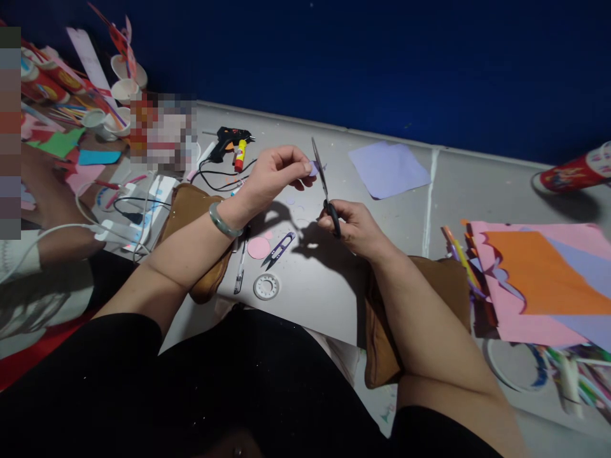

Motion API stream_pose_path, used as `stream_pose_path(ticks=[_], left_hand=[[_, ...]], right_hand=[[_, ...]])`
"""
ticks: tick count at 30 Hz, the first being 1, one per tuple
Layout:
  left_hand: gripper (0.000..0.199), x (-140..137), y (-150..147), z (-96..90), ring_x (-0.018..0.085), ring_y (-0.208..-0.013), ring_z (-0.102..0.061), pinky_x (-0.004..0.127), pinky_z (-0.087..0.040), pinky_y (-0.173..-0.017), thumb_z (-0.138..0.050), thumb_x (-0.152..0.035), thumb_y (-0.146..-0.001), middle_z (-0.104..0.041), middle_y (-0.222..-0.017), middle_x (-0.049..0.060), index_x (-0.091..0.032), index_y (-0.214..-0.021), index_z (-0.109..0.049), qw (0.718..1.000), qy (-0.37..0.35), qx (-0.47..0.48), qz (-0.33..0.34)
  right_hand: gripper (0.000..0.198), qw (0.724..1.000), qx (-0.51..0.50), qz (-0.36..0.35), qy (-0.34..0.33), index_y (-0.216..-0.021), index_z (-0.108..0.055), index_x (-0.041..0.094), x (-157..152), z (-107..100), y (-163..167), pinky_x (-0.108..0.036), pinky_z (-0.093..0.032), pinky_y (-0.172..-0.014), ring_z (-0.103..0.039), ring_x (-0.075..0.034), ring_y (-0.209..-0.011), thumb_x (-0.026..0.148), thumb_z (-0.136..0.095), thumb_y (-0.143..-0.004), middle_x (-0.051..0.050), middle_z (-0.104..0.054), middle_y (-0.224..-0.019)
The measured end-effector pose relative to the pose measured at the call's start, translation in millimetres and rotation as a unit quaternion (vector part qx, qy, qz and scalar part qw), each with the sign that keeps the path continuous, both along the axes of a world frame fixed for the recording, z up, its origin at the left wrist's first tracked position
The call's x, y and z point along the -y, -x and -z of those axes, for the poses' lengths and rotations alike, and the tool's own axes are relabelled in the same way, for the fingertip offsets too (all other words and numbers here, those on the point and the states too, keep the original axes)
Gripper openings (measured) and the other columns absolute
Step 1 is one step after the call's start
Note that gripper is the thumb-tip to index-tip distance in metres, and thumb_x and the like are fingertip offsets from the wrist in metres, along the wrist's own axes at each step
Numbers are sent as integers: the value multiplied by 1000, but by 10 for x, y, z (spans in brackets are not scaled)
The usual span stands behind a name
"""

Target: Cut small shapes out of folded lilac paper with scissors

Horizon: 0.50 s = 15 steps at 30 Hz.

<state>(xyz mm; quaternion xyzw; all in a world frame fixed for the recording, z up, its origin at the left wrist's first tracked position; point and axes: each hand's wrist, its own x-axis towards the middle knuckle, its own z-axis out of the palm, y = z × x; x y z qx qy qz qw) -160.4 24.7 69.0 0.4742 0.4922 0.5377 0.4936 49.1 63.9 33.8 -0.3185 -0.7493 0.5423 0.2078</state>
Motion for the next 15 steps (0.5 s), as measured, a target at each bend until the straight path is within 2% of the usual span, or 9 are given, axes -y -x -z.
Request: stream_pose_path(ticks=[5,12,15], left_hand=[[23,-4,4,-2,7,-69,-66,22,-51,-68,-73,-23,-91,-70,-71,0,-17,-74,-59,1000,-2,-14,-5],[25,-42,38,-13,7,-66,-66,22,-51,-69,-74,-22,-89,-69,-69,-1,-17,-71,-58,999,12,-20,-21],[22,-83,124,-15,6,-66,-65,20,-49,-68,-71,-19,-89,-71,-72,1,-16,-72,-58,999,37,-33,-23]], right_hand=[[63,1000,0,0,2,-67,-60,23,-7,16,-3,-33,-38,-58,-46,-17,-61,84,-78,-69,-2,-54,-64],[69,1000,4,15,18,-64,-60,23,-15,20,-1,-33,-37,-58,-46,-16,-61,90,-77,-64,-2,-54,-63],[68,999,-42,-1,27,-63,-59,22,-9,27,-17,-34,-38,-62,-48,-17,-62,88,-77,-68,-2,-56,-64]])
